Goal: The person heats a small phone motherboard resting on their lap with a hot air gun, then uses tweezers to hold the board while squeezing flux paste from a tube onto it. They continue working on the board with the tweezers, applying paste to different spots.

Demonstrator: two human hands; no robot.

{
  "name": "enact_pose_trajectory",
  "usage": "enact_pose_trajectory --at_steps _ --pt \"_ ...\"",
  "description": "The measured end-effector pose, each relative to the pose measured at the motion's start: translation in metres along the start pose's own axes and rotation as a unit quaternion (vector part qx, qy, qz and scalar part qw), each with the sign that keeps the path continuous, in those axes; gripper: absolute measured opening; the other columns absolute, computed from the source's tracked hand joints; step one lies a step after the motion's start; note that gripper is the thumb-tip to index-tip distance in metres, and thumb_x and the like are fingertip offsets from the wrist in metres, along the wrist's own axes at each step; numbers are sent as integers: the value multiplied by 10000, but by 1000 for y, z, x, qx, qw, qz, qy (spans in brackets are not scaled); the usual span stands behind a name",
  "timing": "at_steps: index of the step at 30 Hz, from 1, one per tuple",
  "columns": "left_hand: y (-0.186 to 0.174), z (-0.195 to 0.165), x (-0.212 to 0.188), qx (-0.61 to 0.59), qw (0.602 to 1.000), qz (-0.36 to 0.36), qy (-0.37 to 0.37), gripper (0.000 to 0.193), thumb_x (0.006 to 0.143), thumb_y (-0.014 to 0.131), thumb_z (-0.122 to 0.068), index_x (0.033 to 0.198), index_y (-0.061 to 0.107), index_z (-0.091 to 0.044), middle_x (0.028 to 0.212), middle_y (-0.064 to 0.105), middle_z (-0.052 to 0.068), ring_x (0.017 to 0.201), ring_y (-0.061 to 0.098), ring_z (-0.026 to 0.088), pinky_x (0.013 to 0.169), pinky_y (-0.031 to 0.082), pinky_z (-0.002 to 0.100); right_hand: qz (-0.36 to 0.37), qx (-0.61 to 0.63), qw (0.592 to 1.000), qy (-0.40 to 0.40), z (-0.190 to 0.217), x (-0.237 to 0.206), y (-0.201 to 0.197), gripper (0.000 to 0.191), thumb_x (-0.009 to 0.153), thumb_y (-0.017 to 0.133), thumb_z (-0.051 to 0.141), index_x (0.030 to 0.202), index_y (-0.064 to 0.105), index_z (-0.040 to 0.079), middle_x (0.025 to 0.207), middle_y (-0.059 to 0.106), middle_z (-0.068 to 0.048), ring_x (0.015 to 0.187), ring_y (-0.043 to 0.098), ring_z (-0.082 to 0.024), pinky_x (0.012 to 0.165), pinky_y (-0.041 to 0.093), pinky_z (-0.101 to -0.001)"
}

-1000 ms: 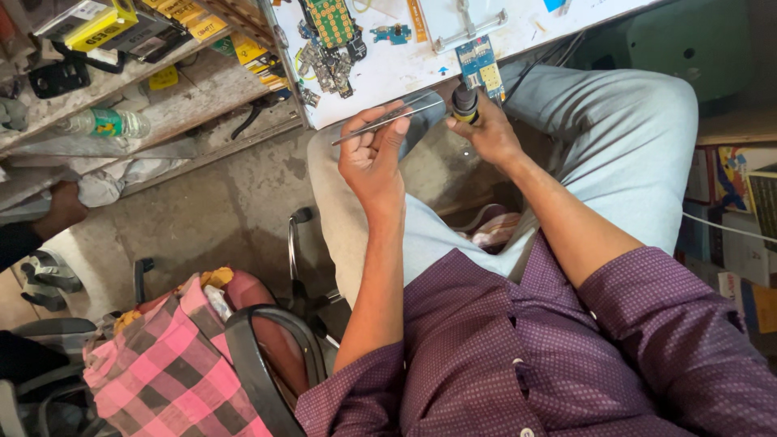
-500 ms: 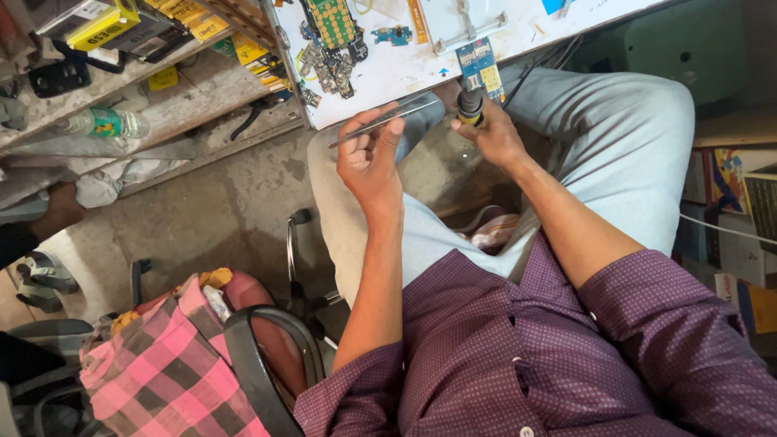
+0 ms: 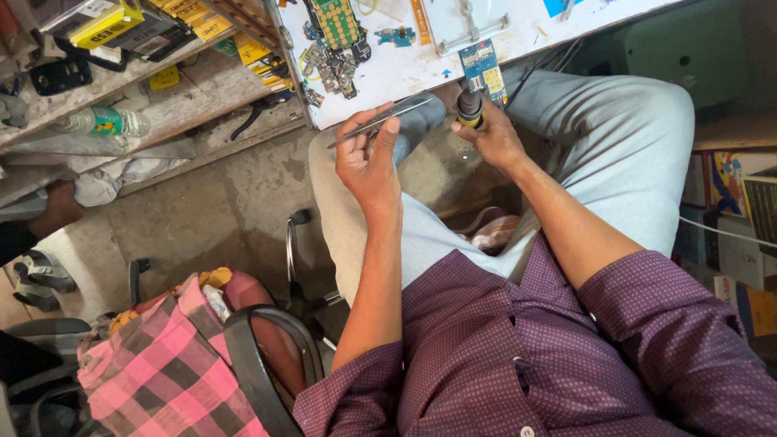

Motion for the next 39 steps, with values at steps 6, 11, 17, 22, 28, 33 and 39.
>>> enact_pose_trajectory --at_steps 6,11,17,22,28,33,39 --pt "-1 1 0 5 1000 3 7 312 952 769 28 1215 601 26 1203 725 205 1120 685 198 1011 543 298 -2 2 999 -52 2 0 0 433 919 799 152 1294 597 72 1174 666 -63 1086 595 -181 973 469 -348" --pt "-3 2 0 1 1000 0 9 315 945 770 31 1210 602 25 1200 719 198 1116 685 194 1004 545 297 -6 -4 1000 13 -2 0 -1 371 929 794 174 1250 628 91 1122 684 -53 1058 619 -171 945 495 -342" --pt "-4 6 0 3 1000 3 17 311 946 771 33 1208 604 24 1206 719 197 1114 684 194 1011 544 297 -9 -13 1000 -6 7 1 -1 365 920 802 181 1228 630 85 1104 684 -62 1036 620 -174 954 497 -346" --pt "-4 8 0 3 1000 4 14 314 939 772 30 1201 600 15 1195 722 197 1108 691 195 1003 550 299 -4 7 1000 -18 18 0 -1 365 924 798 178 1228 622 77 1128 682 -70 1060 601 -177 976 484 -348" --pt "-3 8 0 -16 1000 9 13 318 939 773 32 1209 606 16 1207 717 196 1115 687 200 1009 548 301 -15 -12 1000 -13 23 -1 -4 381 922 799 184 1247 631 80 1155 690 -73 1088 624 -184 982 482 -356" --pt "-3 8 -2 -12 1000 7 1 326 932 778 37 1208 608 14 1200 720 198 1123 689 209 1003 553 309 -16 -10 1000 9 20 -1 -3 392 922 798 208 1261 645 84 1164 705 -71 1095 643 -195 979 493 -359" --pt "-2 8 -2 -26 1000 7 -5 333 927 782 38 1208 606 9 1206 719 198 1140 690 212 1022 549 306 -15 3 1000 7 20 -1 -4 392 929 803 205 1261 637 80 1127 699 -68 1064 634 -178 958 502 -352"
Point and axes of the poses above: each hand's wrist, its own x-axis towards the middle knuckle, its own y-axis out of the palm, z = x × y, the point moved 5 cm from there along x, towards the middle knuckle
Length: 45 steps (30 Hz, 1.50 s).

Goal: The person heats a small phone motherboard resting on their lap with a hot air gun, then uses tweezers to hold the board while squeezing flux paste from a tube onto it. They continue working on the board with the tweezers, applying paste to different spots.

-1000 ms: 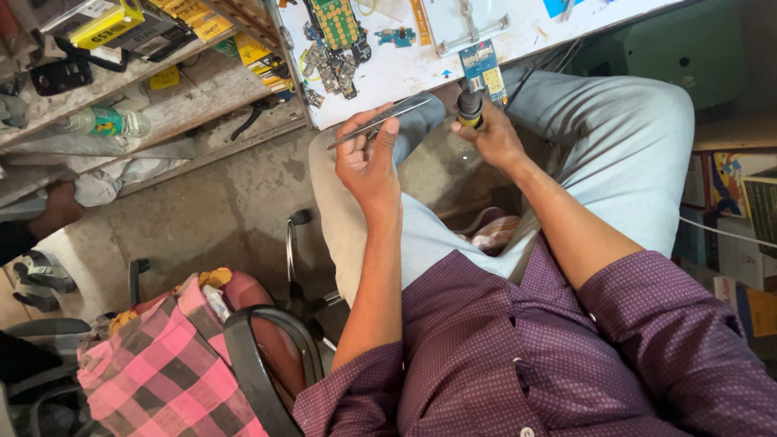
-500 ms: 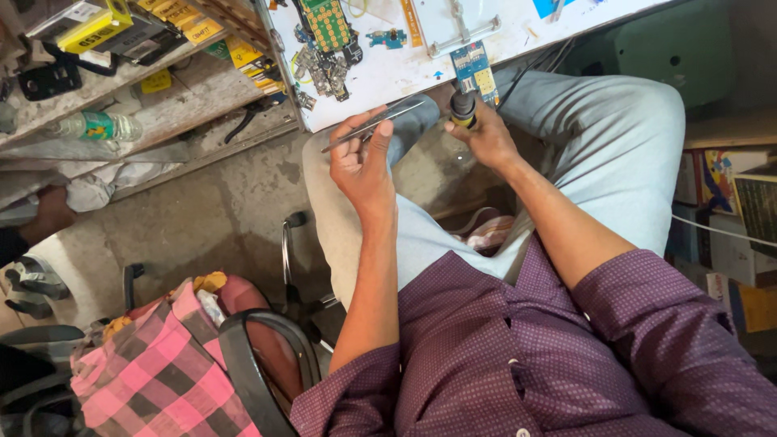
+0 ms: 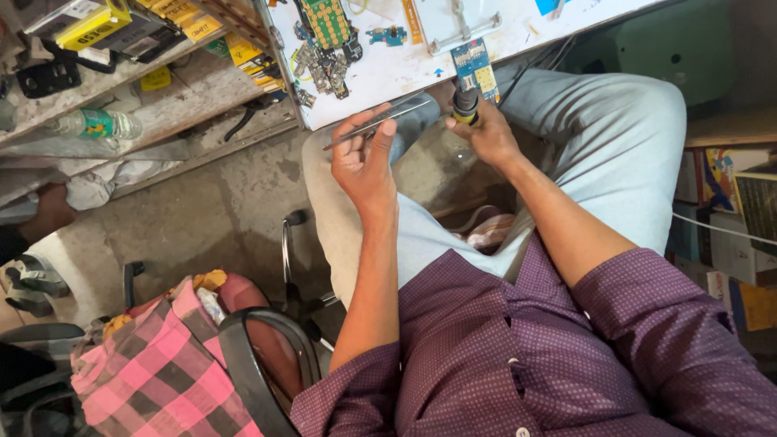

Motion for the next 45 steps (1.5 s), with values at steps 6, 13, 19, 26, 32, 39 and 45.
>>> enact_pose_trajectory --at_steps 6,13,19,26,32,39,45 --pt "0 1 0 5 1000 2 5 330 924 783 39 1203 609 10 1200 723 195 1137 692 212 1014 547 308 1 -18 1000 2 0 2 0 373 928 803 200 1232 633 67 1087 691 -75 1021 626 -180 927 503 -351" --pt "1 0 -1 6 1000 10 1 338 930 775 46 1217 601 11 1216 718 205 1149 685 215 1025 544 311 -13 -36 999 -33 2 3 -1 371 930 808 229 1217 646 58 1097 692 -99 1017 635 -198 929 500 -358" --pt "4 -1 1 -3 1000 15 1 334 930 765 56 1214 598 8 1223 715 204 1160 682 218 1024 543 314 -20 -39 999 -21 4 4 -4 368 922 808 239 1201 670 44 1070 702 -115 984 644 -206 888 509 -357" --pt "6 -3 0 15 1000 12 -6 328 931 764 51 1213 601 10 1221 712 200 1164 679 215 1021 544 312 -21 -37 999 30 5 1 -5 349 930 806 265 1178 683 53 1054 713 -105 962 657 -192 875 515 -350" --pt "7 -4 0 11 1000 19 3 326 938 769 41 1215 600 8 1218 715 200 1144 681 211 1014 546 309 -10 -9 999 -37 7 2 -2 367 924 801 225 1209 661 38 1101 704 -111 1014 650 -201 905 506 -359" --pt "6 -4 0 0 1000 23 2 329 937 768 42 1218 599 9 1224 712 194 1160 680 209 1021 541 306 -3 -10 1000 -10 -7 3 -1 353 938 799 219 1209 651 49 1078 711 -82 1011 649 -191 921 508 -358" --pt "5 -4 -1 11 1000 19 -7 327 948 759 54 1231 601 17 1237 708 194 1168 666 210 1019 530 300 -4 -7 1000 -16 -16 4 0 378 931 792 214 1242 641 62 1101 702 -69 1017 650 -178 924 506 -351"
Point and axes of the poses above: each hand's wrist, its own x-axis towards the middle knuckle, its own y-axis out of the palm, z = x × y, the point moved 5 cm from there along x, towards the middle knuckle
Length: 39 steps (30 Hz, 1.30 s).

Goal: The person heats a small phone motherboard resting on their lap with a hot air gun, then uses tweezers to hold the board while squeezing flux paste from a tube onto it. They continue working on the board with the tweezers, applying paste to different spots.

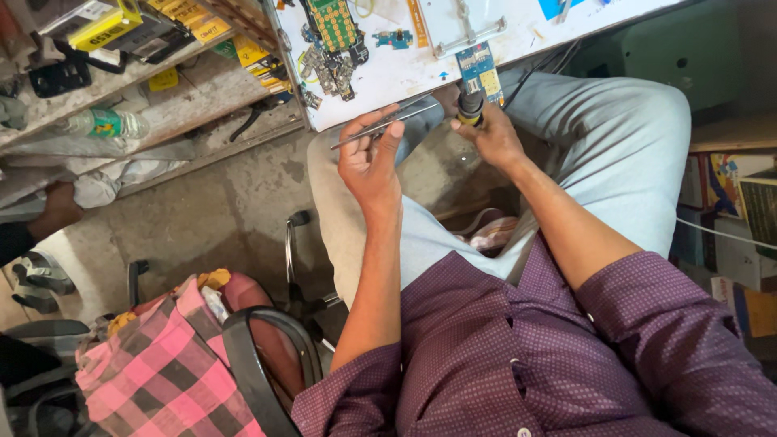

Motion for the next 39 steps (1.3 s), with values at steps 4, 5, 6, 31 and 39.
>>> enact_pose_trajectory --at_steps 4,5,6,31,39 --pt "1 -1 0 -6 1000 4 10 334 939 761 51 1226 596 10 1225 712 190 1174 676 211 1027 542 307 5 -22 998 -63 8 0 0 367 944 802 184 1234 628 41 1107 683 -104 1029 621 -208 959 492 -366" --pt "1 -1 0 -8 1000 6 9 329 945 760 52 1227 595 10 1230 713 190 1173 675 209 1025 538 303 5 -23 999 -32 7 1 -1 363 945 798 195 1234 633 53 1098 694 -94 1023 633 -199 954 497 -359" --pt "0 -1 0 -10 1000 7 9 325 951 758 53 1228 594 9 1234 714 190 1173 674 207 1023 534 299 5 -24 1000 -1 5 0 -1 359 945 794 207 1235 638 65 1089 705 -83 1018 645 -189 950 503 -351" --pt "-1 5 0 -14 1000 3 -9 326 927 757 53 1204 592 -1 1224 710 184 1155 670 205 1020 535 313 6 -35 998 -48 6 4 1 420 918 799 198 1263 619 40 1161 696 -118 1067 633 -198 948 489 -362" --pt "11 -4 3 -23 999 24 9 314 941 746 57 1210 595 -1 1218 717 162 1140 671 179 1021 525 299 30 81 996 31 18 1 3 406 927 774 186 1276 621 45 1118 676 -50 1039 606 -140 922 499 -324"
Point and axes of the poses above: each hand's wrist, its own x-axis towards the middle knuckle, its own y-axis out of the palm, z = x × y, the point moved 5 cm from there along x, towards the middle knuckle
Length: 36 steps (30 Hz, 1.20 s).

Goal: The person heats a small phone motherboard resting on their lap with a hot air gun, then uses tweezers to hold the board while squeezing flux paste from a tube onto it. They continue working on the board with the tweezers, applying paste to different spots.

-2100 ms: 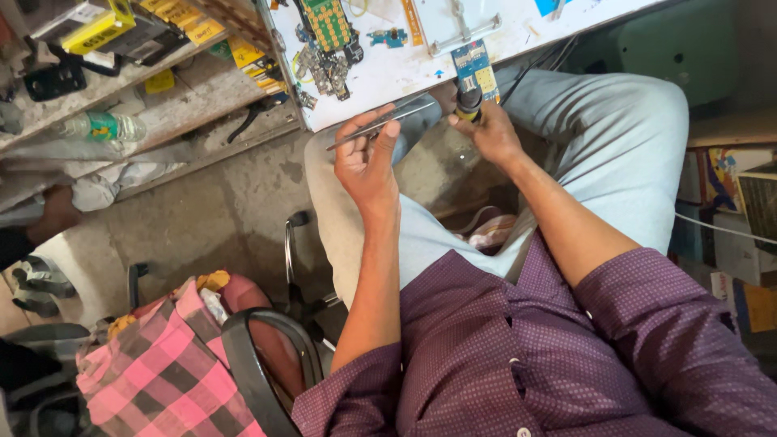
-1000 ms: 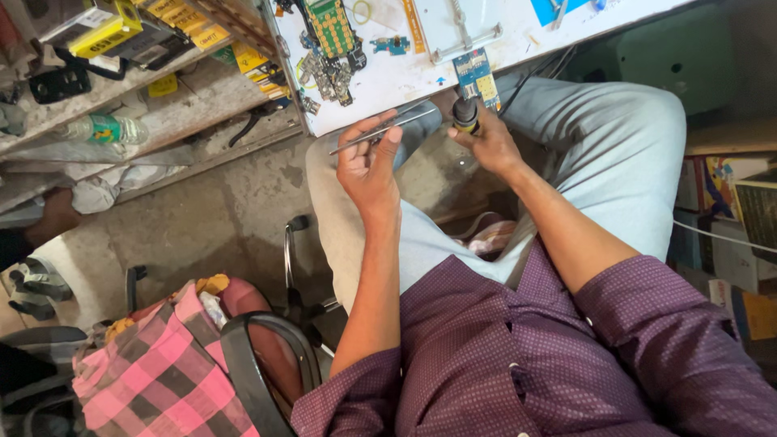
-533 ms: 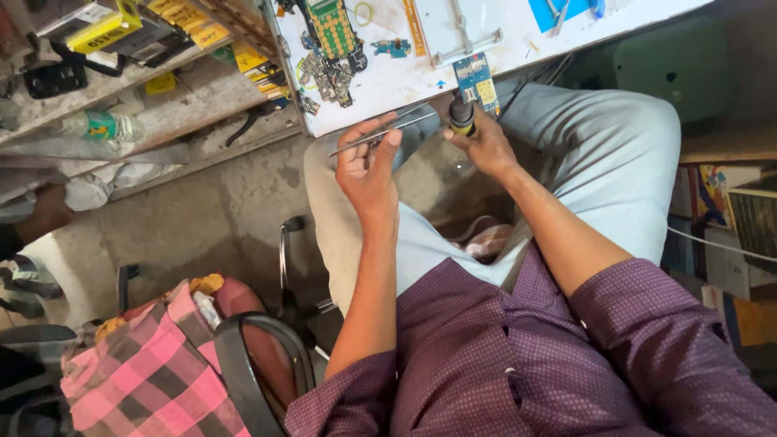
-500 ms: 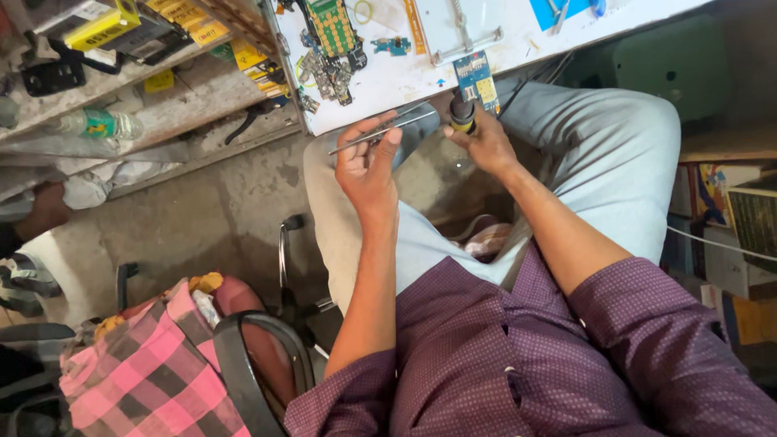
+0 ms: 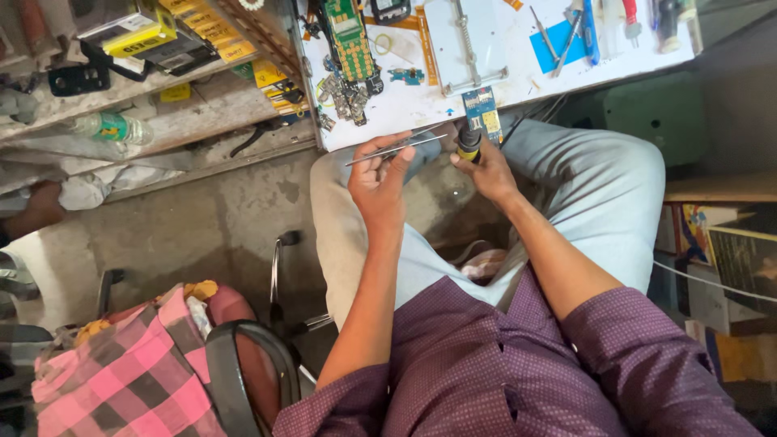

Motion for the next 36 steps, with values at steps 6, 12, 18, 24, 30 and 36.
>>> enact_pose_trajectory --at_steps 6,12,18,24,30,36 --pt "16 -19 7 132 990 43 8 252 946 757 34 1173 648 18 1188 729 107 1092 658 140 992 516 279 -17 -67 998 6 6 -7 -3 373 938 779 186 1254 633 54 1079 687 -10 995 633 -127 887 518 -308" --pt "28 -23 36 120 986 116 16 227 934 753 35 1134 646 19 1132 746 99 1060 686 143 975 540 283 -17 -44 999 9 10 -6 -3 318 928 774 177 1184 620 68 960 653 4 851 600 -106 754 513 -299" --pt "26 -19 36 105 982 146 58 212 945 738 36 1133 640 21 1121 741 93 1068 692 136 980 541 278 8 -26 1000 8 13 -9 -1 259 940 761 158 1130 603 82 898 626 16 776 569 -86 686 487 -284" --pt "27 -20 36 134 978 148 60 218 947 749 17 1137 644 15 1088 753 83 1003 696 118 919 557 270 18 -39 999 14 21 -11 3 259 930 755 157 1125 603 80 890 638 15 770 589 -93 684 500 -277" --pt "27 -19 33 127 979 150 61 215 955 752 -5 1135 636 10 1109 750 84 1040 691 115 946 546 270 4 -41 999 -2 19 -18 1 297 945 768 160 1167 593 70 932 619 16 810 570 -95 710 488 -292" --pt "28 -21 32 131 979 143 57 213 953 757 -12 1137 651 6 1086 755 77 1007 696 109 919 558 266 8 -64 997 -35 25 -19 1 292 951 764 143 1179 596 70 990 640 21 885 595 -88 780 505 -273"
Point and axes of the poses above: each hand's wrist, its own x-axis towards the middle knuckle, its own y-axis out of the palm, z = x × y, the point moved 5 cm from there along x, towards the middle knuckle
